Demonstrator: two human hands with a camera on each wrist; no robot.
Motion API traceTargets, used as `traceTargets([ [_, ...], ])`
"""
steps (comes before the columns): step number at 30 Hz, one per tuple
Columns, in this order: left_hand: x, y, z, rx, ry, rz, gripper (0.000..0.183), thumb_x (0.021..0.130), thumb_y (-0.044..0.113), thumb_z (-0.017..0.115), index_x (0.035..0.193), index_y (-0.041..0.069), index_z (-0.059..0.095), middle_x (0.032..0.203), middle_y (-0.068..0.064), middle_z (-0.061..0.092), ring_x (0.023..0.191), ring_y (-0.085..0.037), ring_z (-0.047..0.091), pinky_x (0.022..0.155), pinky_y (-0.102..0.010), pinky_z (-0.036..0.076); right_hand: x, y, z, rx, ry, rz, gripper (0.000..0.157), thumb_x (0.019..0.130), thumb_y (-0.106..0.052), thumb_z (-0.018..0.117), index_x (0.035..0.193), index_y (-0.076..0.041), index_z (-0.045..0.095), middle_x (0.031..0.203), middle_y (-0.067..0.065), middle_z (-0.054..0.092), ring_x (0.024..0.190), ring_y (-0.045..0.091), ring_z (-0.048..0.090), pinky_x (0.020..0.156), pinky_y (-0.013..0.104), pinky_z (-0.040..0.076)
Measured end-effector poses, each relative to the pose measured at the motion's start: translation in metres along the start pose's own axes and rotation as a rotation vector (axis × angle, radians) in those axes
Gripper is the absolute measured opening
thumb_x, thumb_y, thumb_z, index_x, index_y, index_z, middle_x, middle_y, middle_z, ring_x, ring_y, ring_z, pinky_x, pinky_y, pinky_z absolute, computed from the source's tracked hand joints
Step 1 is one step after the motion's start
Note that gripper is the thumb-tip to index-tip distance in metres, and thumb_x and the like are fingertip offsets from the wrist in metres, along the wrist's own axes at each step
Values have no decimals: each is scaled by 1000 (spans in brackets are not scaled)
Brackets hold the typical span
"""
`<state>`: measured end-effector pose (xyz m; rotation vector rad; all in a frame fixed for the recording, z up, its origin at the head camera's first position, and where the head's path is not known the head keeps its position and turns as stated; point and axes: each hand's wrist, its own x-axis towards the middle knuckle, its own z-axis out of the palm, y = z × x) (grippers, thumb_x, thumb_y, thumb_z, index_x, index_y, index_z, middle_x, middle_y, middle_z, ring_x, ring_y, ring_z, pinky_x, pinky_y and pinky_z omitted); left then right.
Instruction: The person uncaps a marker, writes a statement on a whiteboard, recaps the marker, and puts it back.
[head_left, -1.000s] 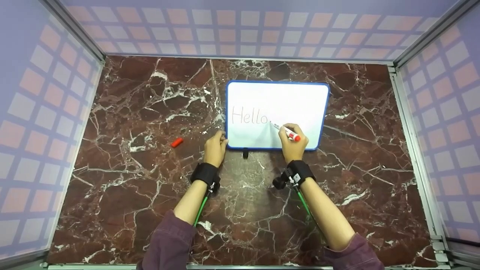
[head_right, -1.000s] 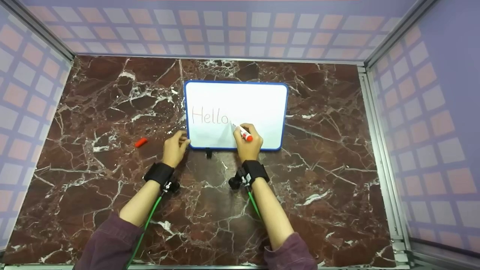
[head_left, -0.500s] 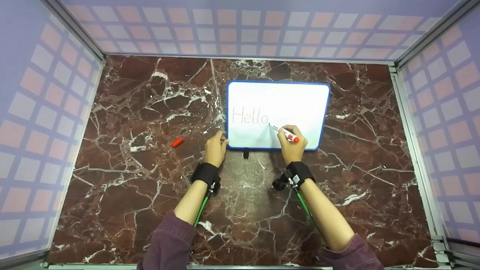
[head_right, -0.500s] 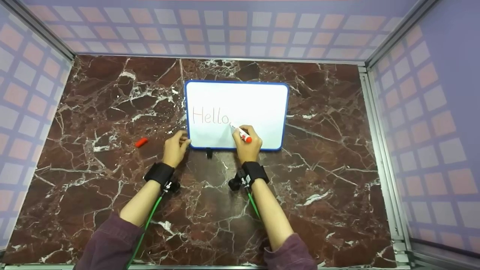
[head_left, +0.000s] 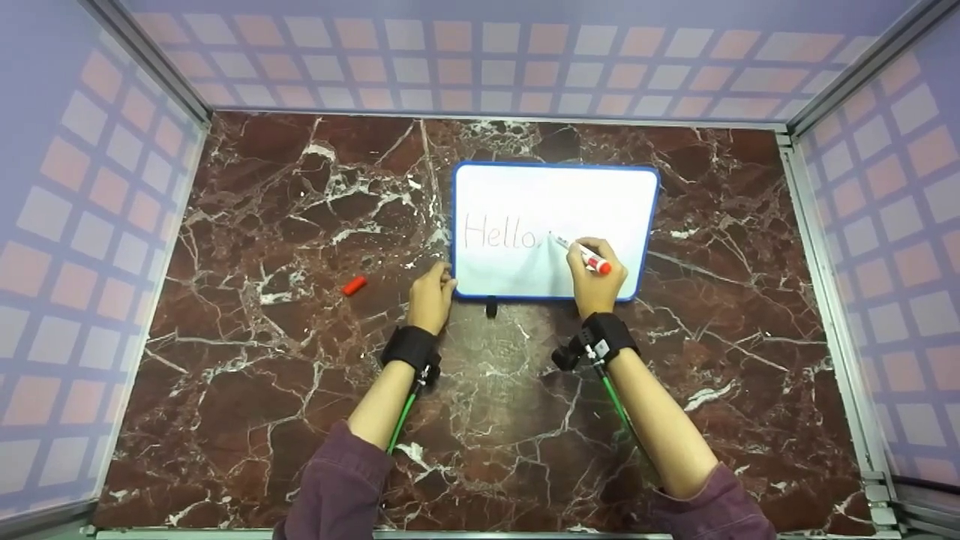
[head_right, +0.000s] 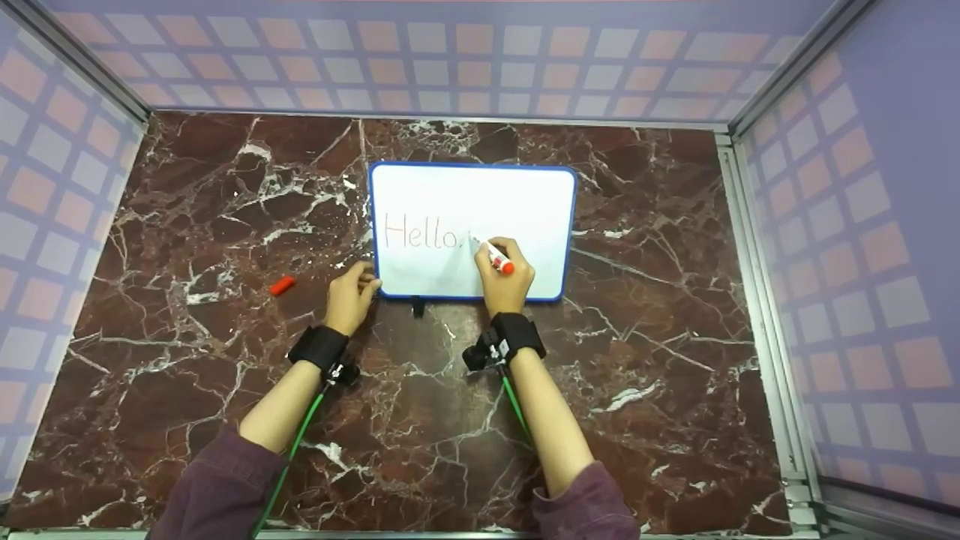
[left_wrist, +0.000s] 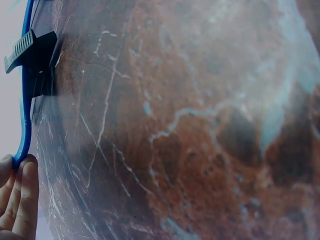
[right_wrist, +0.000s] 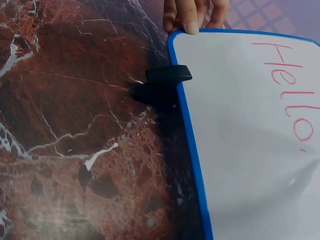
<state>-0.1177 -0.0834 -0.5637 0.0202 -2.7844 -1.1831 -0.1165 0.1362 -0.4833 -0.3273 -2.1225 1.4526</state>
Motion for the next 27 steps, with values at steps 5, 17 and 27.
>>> traceTargets([
  [5, 0, 1, -1, -2, -4, -3, 22, 85, 9, 61, 105, 1, 61, 95, -17, 70, 87, -29, 69, 80, -38, 56, 1, 0, 1, -4, -11, 10, 12, 78, -2, 63, 84, 8, 65, 80, 23, 69, 62, -7, 52, 55, 6, 41],
  [17, 0, 1, 0, -7, 8, 7, 20, 84, 9, 62, 103, 1, 61, 93, -17, 70, 86, -28, 69, 79, -38, 56, 1, 1, 3, 5, -14, 18, 12, 79, -2, 63, 84, 9, 65, 82, 23, 69, 65, -4, 53, 57, 6, 42],
  [27, 0, 0, 0, 4, 5, 6, 21, 84, 9, 62, 103, 1, 61, 93, -16, 71, 86, -28, 69, 80, -38, 56, -7, 9, -1, -11, -6, 5, 10, 77, 0, 62, 80, 9, 65, 77, 23, 68, 62, -2, 51, 55, 6, 39],
])
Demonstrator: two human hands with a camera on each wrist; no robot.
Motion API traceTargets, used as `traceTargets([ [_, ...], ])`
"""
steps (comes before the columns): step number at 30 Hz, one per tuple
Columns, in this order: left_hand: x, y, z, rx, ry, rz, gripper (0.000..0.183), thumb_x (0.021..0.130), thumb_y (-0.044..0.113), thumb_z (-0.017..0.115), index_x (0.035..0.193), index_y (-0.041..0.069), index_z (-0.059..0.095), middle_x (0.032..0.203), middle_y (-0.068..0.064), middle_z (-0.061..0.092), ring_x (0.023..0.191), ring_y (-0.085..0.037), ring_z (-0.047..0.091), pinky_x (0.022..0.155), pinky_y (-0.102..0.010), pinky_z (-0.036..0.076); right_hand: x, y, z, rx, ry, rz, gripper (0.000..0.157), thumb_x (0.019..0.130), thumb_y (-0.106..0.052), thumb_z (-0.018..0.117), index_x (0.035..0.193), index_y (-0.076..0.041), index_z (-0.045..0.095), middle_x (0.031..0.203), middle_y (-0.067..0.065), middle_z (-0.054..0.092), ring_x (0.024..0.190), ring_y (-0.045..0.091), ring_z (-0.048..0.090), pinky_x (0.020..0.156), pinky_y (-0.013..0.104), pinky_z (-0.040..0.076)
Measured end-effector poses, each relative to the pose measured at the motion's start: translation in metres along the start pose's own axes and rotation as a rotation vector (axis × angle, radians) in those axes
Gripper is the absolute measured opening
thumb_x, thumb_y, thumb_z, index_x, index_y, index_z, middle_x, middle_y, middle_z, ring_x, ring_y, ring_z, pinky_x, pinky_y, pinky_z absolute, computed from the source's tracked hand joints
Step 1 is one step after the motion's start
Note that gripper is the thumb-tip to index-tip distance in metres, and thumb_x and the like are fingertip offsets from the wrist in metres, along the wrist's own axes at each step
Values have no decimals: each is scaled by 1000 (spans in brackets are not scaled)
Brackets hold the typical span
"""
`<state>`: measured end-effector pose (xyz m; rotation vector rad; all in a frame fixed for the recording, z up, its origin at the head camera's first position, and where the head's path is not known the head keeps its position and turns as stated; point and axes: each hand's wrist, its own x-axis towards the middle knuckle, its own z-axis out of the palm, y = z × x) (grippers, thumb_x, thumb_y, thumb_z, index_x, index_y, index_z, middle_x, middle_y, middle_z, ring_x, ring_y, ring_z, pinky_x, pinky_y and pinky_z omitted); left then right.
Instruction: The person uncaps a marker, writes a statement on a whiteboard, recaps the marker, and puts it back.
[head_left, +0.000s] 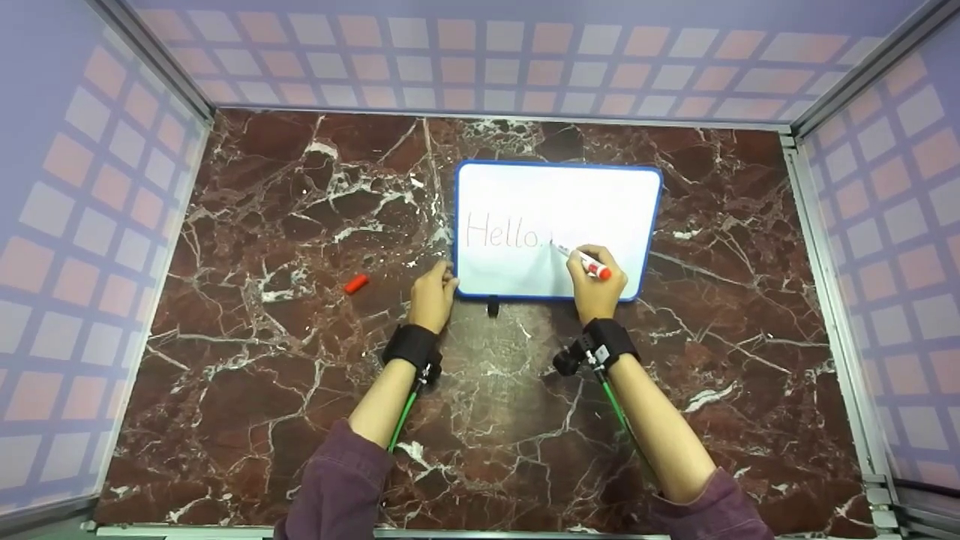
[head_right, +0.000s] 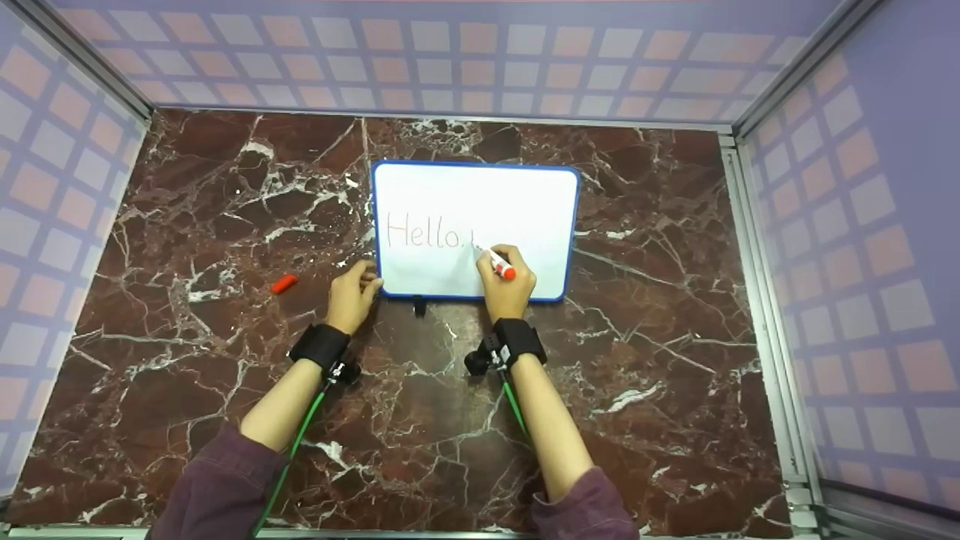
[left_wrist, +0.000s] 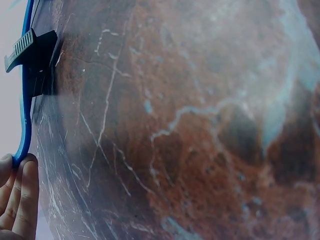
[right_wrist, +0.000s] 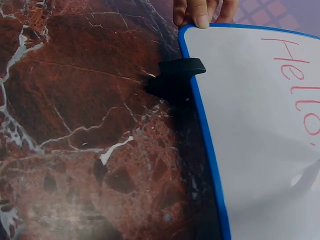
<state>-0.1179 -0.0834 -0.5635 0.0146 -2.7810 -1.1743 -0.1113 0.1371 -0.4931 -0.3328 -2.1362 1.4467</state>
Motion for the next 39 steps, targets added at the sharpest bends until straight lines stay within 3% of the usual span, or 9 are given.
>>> traceTargets([
  [11, 0, -1, 0, 1, 23, 41, 20, 83, 8, 62, 102, 0, 61, 90, -17, 71, 84, -29, 69, 79, -38, 56, -3, 3, -2, -44, -3, 27, 9, 75, 0, 63, 79, 8, 65, 73, 21, 67, 57, -4, 47, 50, 7, 35],
  [19, -1, 1, -1, 3, 10, 14, 21, 84, 7, 62, 103, 0, 61, 92, -17, 71, 85, -29, 69, 79, -38, 56, 4, 39, 1, -42, -6, -5, 13, 76, -11, 63, 80, 1, 66, 74, 15, 69, 60, 3, 52, 52, 9, 39],
  [29, -1, 0, 0, -5, 26, 29, 20, 83, 7, 63, 102, 0, 61, 90, -17, 71, 84, -29, 69, 78, -38, 56, 9, 35, 3, 5, 23, 34, 12, 79, -7, 65, 85, 4, 66, 82, 20, 70, 64, -4, 53, 56, 7, 42],
  [39, -1, 0, 0, -4, 20, 55, 21, 84, 7, 62, 104, -2, 61, 92, -18, 70, 85, -30, 69, 80, -39, 56, 5, 1, -2, -13, 33, 23, 14, 79, -3, 63, 86, 9, 64, 82, 24, 69, 63, -8, 51, 56, 4, 40],
])
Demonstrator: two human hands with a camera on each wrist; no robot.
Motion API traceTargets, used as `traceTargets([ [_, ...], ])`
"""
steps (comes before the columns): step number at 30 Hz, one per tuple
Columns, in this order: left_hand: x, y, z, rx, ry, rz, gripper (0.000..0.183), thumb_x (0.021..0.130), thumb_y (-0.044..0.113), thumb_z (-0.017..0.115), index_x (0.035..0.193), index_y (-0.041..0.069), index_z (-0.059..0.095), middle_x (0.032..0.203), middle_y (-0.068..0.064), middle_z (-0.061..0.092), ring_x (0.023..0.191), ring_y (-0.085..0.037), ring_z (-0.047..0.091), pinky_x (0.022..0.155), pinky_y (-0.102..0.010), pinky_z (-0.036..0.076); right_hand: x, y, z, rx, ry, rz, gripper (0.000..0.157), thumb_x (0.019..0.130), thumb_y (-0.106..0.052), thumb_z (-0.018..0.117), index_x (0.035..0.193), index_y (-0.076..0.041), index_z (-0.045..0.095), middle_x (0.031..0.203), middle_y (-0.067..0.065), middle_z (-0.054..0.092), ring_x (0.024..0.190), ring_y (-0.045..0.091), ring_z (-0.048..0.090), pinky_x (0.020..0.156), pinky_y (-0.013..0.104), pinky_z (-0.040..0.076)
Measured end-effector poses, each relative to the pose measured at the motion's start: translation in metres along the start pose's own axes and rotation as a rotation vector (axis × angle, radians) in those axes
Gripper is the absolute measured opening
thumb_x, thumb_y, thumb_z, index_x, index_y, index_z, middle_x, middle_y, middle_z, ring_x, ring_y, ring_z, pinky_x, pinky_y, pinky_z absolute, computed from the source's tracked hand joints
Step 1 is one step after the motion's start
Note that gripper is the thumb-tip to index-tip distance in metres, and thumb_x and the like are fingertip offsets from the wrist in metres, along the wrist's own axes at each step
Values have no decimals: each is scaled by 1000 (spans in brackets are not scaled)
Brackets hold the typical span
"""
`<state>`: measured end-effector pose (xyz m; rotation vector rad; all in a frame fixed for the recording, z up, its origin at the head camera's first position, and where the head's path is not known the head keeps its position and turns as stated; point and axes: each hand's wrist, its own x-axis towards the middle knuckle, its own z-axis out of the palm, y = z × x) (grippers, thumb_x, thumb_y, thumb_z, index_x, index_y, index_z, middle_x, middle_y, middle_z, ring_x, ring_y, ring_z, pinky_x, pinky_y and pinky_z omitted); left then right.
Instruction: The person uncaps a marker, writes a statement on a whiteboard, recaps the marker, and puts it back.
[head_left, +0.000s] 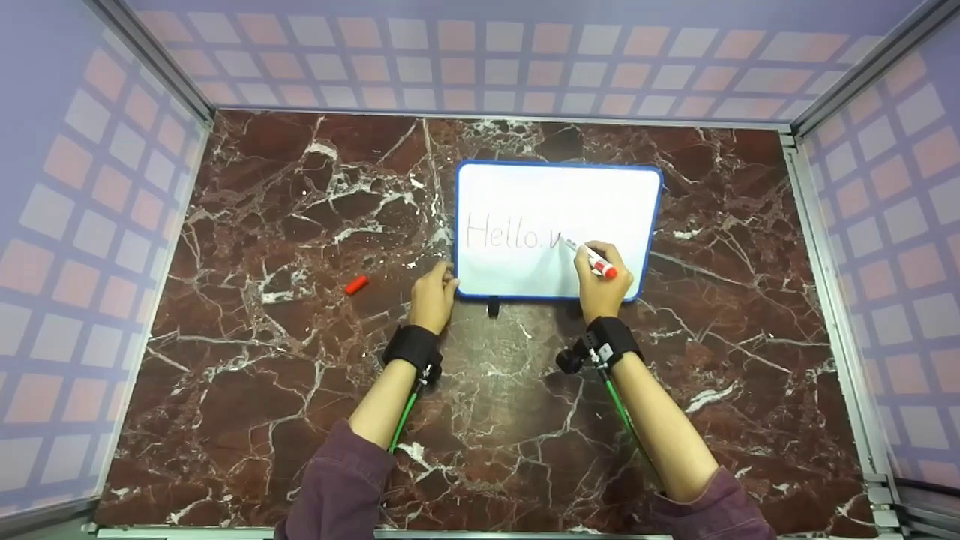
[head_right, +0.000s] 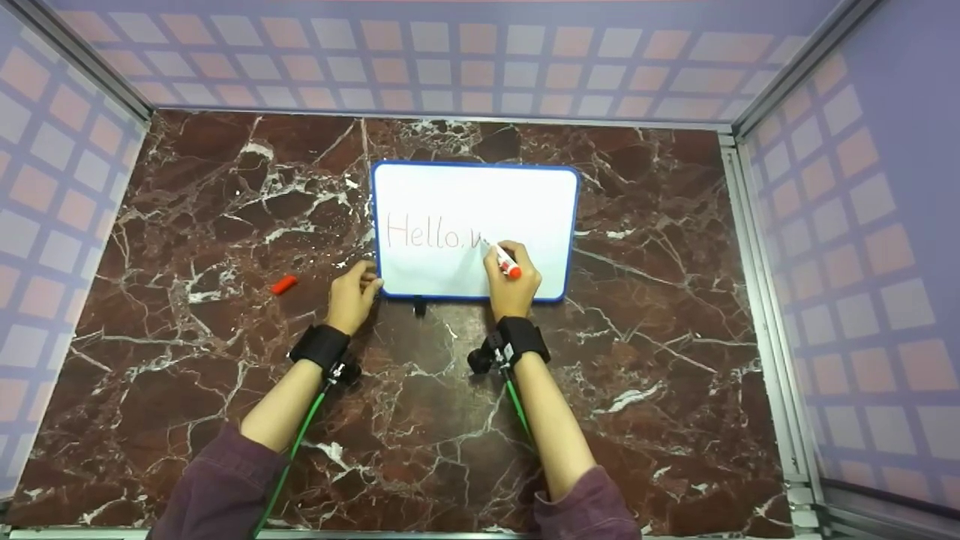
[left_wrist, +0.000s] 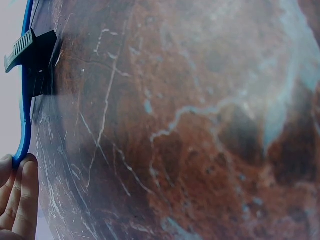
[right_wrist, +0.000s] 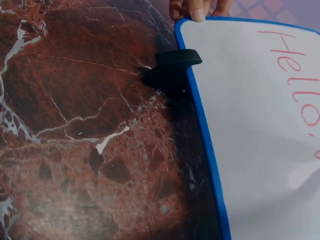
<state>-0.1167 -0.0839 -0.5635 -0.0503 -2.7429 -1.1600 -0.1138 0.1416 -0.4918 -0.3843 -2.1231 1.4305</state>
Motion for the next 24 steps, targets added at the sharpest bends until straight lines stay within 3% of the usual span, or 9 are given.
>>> traceTargets([
  [9, 1, -2, 2, -3, -11, -13, 20, 85, 8, 61, 104, 0, 60, 92, -17, 70, 86, -30, 68, 80, -38, 55, -3, 5, -2, -17, -9, -15, 11, 78, -1, 61, 83, 10, 63, 79, 24, 68, 63, -2, 52, 55, 5, 39],
  [14, 0, -7, 4, -31, 19, 14, 18, 86, 10, 61, 101, 1, 60, 89, -17, 70, 82, -28, 68, 78, -36, 56, -1, 26, 1, -41, 6, -21, 10, 78, -2, 62, 81, 8, 64, 78, 23, 69, 63, 2, 52, 56, 5, 39],
  [18, 1, -6, 4, -36, 13, 3, 19, 86, 10, 61, 102, 1, 60, 90, -18, 70, 83, -29, 69, 78, -37, 56, 0, 40, 2, -50, 10, -26, 9, 77, -4, 64, 80, 4, 65, 76, 19, 69, 62, 2, 52, 55, 6, 39],
  [24, 1, 0, 1, -5, -20, -36, 21, 85, 7, 61, 104, -1, 61, 93, -18, 70, 87, -30, 69, 80, -39, 56, -1, 42, 0, -25, -10, -27, 10, 77, -7, 62, 80, 2, 65, 75, 16, 69, 62, 2, 54, 55, 8, 41],
])
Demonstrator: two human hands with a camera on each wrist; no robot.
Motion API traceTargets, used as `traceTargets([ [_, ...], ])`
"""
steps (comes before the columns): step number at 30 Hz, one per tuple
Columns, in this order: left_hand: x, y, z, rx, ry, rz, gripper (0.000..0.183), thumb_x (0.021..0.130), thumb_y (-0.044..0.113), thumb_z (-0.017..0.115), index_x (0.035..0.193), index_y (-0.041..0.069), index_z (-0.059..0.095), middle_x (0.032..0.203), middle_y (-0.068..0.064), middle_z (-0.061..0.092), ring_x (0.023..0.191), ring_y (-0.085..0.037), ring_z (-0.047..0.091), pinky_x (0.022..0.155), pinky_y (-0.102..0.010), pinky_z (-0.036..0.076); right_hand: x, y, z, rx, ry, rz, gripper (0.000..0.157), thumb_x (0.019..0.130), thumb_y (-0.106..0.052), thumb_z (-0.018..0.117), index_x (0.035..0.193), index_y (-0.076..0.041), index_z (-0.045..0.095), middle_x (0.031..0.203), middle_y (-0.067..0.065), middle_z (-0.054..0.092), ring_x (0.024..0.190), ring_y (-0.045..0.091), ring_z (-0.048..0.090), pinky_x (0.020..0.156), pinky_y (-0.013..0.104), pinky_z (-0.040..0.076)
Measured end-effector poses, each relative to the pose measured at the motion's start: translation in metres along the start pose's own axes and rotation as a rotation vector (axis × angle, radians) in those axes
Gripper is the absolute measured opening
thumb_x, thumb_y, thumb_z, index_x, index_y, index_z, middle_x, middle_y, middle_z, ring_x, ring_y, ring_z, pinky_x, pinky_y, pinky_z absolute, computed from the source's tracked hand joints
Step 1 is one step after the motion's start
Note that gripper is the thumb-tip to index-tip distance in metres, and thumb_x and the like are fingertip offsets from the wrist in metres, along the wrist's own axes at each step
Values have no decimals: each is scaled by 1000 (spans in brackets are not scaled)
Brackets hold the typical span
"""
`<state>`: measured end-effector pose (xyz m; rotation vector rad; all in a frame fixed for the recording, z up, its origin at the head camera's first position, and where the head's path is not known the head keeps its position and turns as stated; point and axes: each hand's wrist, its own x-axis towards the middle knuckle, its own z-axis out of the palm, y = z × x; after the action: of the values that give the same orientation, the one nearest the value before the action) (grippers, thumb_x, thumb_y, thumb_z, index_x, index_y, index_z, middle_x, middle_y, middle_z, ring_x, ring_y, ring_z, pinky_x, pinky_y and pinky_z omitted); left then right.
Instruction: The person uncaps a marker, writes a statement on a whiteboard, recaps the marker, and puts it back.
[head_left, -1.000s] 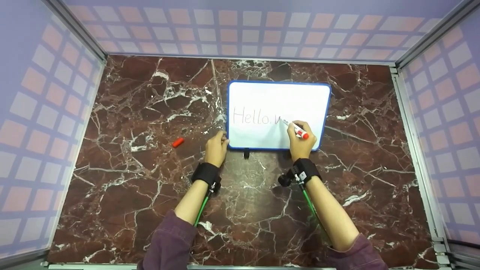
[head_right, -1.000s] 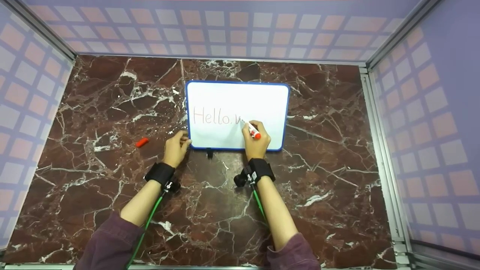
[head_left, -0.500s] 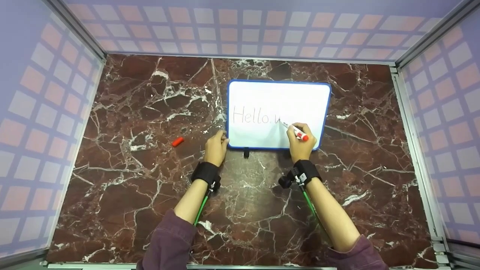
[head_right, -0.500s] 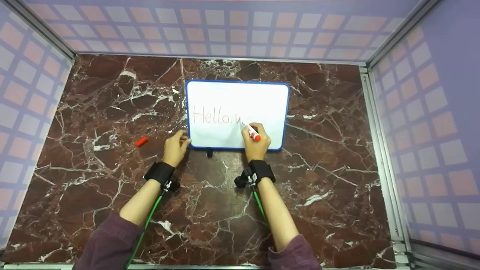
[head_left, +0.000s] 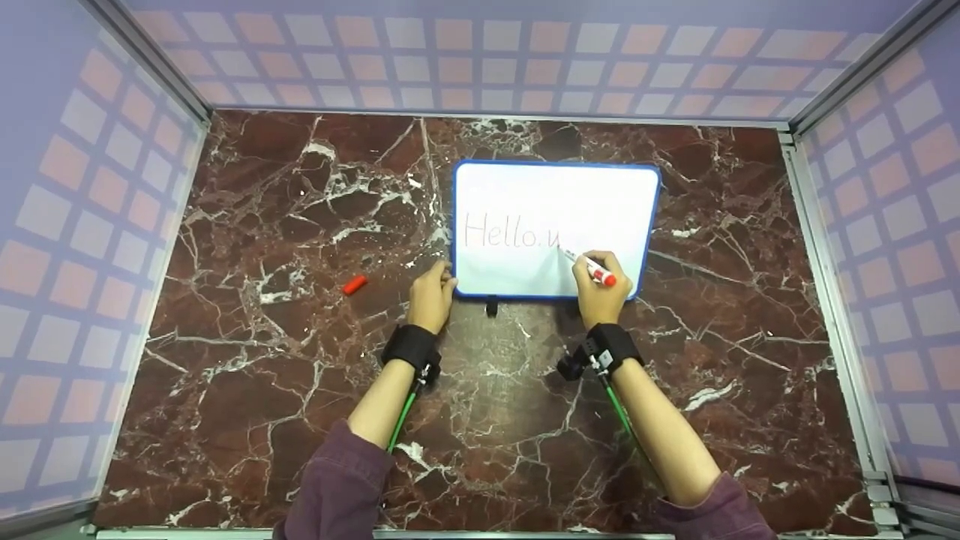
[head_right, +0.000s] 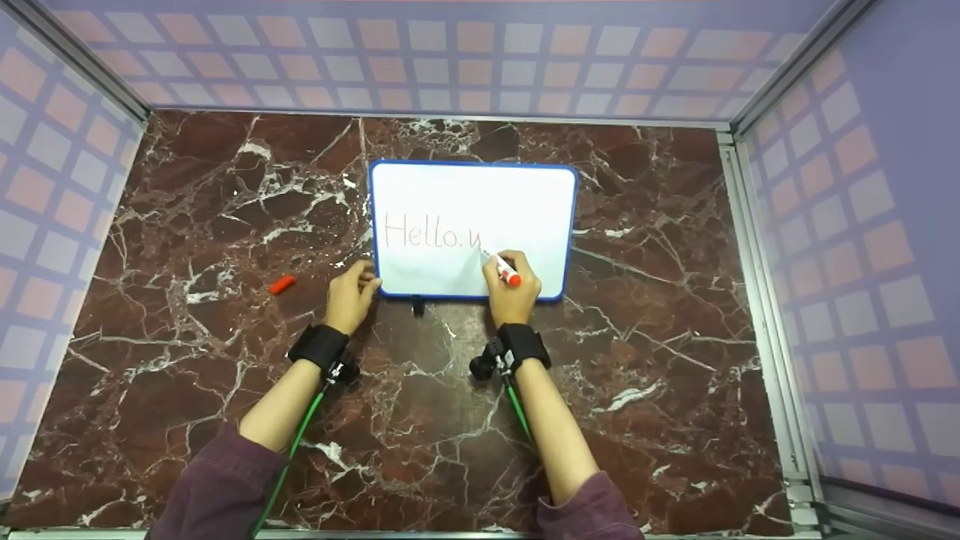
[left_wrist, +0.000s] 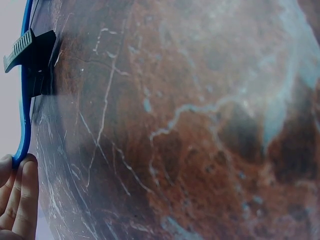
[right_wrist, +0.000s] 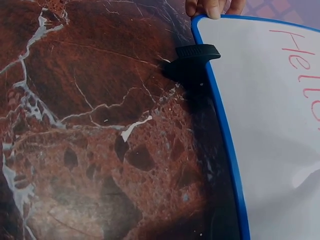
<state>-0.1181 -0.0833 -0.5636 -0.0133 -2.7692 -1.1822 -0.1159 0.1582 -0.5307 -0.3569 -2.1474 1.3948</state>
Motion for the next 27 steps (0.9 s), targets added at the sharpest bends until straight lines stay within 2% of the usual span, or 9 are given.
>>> traceTargets([
  [10, 0, -3, 2, 6, 33, 48, 21, 84, 8, 62, 102, -1, 61, 89, -18, 70, 83, -30, 69, 78, -39, 56, 4, -3, 0, -10, 13, 7, 11, 78, -7, 64, 81, 3, 65, 76, 18, 69, 63, 4, 53, 55, 7, 39],
  [18, -1, -2, 1, -4, 38, 40, 20, 83, 7, 62, 101, -1, 61, 88, -17, 71, 82, -29, 69, 77, -38, 56, 4, -35, -5, 9, 40, 27, 11, 78, -3, 62, 83, 7, 64, 79, 22, 68, 63, -7, 49, 55, 6, 38],
  [27, -1, -2, 1, 12, 26, 34, 19, 84, 7, 62, 102, 0, 61, 90, -17, 70, 83, -29, 69, 78, -37, 56, 5, -36, -4, 22, 47, 24, 12, 79, -3, 62, 85, 7, 63, 81, 22, 68, 64, -8, 49, 56, 6, 39],
])
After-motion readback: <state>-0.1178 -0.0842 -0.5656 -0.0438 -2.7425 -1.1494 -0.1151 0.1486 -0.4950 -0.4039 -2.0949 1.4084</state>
